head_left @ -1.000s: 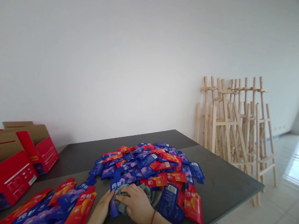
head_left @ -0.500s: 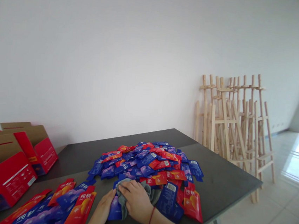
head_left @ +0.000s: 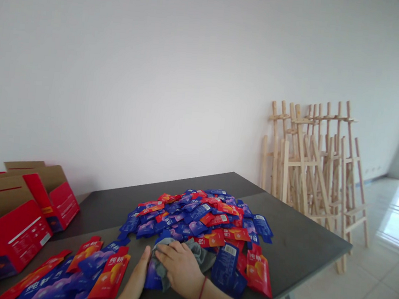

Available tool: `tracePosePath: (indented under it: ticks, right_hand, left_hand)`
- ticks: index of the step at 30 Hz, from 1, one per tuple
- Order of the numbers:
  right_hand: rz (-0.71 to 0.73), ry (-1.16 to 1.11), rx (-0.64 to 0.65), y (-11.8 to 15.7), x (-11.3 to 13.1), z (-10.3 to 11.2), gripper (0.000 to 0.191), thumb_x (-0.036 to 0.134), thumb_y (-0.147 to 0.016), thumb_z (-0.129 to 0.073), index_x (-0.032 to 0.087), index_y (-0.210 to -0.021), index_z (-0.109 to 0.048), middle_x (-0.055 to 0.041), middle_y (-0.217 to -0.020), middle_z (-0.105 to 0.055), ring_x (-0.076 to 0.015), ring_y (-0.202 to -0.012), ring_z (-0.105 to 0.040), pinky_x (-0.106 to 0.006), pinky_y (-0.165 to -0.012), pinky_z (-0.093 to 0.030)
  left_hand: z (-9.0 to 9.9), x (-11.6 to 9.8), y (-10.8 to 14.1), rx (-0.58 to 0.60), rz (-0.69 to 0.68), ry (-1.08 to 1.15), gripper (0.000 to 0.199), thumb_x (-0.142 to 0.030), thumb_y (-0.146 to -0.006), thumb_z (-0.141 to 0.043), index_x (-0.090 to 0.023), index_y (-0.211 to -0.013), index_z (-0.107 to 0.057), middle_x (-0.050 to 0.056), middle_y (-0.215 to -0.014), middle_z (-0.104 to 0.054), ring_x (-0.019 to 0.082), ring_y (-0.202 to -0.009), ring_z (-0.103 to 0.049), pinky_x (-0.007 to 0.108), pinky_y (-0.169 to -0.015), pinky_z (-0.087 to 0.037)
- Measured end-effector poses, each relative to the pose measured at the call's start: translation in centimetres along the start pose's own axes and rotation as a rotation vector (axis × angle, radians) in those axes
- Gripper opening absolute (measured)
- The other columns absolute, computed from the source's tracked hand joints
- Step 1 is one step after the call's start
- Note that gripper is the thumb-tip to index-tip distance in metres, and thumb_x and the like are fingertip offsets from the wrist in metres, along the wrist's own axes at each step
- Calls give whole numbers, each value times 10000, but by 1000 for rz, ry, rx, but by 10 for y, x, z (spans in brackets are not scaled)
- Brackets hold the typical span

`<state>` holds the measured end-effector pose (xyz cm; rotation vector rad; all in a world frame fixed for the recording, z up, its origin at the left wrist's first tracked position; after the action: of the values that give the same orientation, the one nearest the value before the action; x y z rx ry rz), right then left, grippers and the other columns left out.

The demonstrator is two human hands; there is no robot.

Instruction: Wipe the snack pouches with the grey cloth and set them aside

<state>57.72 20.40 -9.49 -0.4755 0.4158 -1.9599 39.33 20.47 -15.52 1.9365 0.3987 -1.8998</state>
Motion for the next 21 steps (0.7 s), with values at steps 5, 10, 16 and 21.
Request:
tracePosePath:
  ticks: [5, 10, 16, 21]
  right_hand:
    - [-71, -30, 4, -3, -7, -3, 542, 215, -872, -488, 188, -1405, -391, -44, -1437, -461, -238, -1180, -419, -389, -977, -370]
    - [112, -38, 63, 0, -1, 3, 509, 213, -908, -441, 241, -1413, -382, -12, -1427, -483, -209, -1168, -424, -377, -940, -367]
    - [283, -20, 67, 6, -1, -3, 386, 221, -921, -426, 289, -1293, -505, 45, -1377, -534, -172, -1165, -424, -363, -906, -362]
    - [271, -36, 76, 10, -2, -5, 335, 224, -897, -464, 302, -1208, -561, 52, -1346, -556, -172, -1154, -427, -360, -914, -358]
  left_hand:
    - [-7, 0, 1, 14, 32, -34, 303, -447, -794, -557, -177, -767, -692, 120, -1001, -759, 297, -1239, -548, 455, -1134, -319]
    - [-2, -4, 8, -27, 11, -66, 291, -424, -812, -543, -174, -836, -690, 105, -1082, -741, 260, -1325, -458, 412, -1154, -292]
    - [3, -9, 11, -94, 9, -93, 409, -488, -842, -486, -151, -986, -668, 129, -1305, -623, 245, -1345, -429, 386, -1130, -322]
    - [6, -12, 11, -102, -16, -146, 379, -441, -807, -533, -147, -1000, -676, 134, -1306, -622, 260, -1305, -484, 383, -1130, -321]
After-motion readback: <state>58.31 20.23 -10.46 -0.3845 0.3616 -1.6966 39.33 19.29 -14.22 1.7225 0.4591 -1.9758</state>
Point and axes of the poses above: each hand's wrist, its own y-axis away from the middle knuckle, its own z-axis out of the back of the hand, x = y × z, the point moved 2 cm from there along -y, towards the middle knuckle
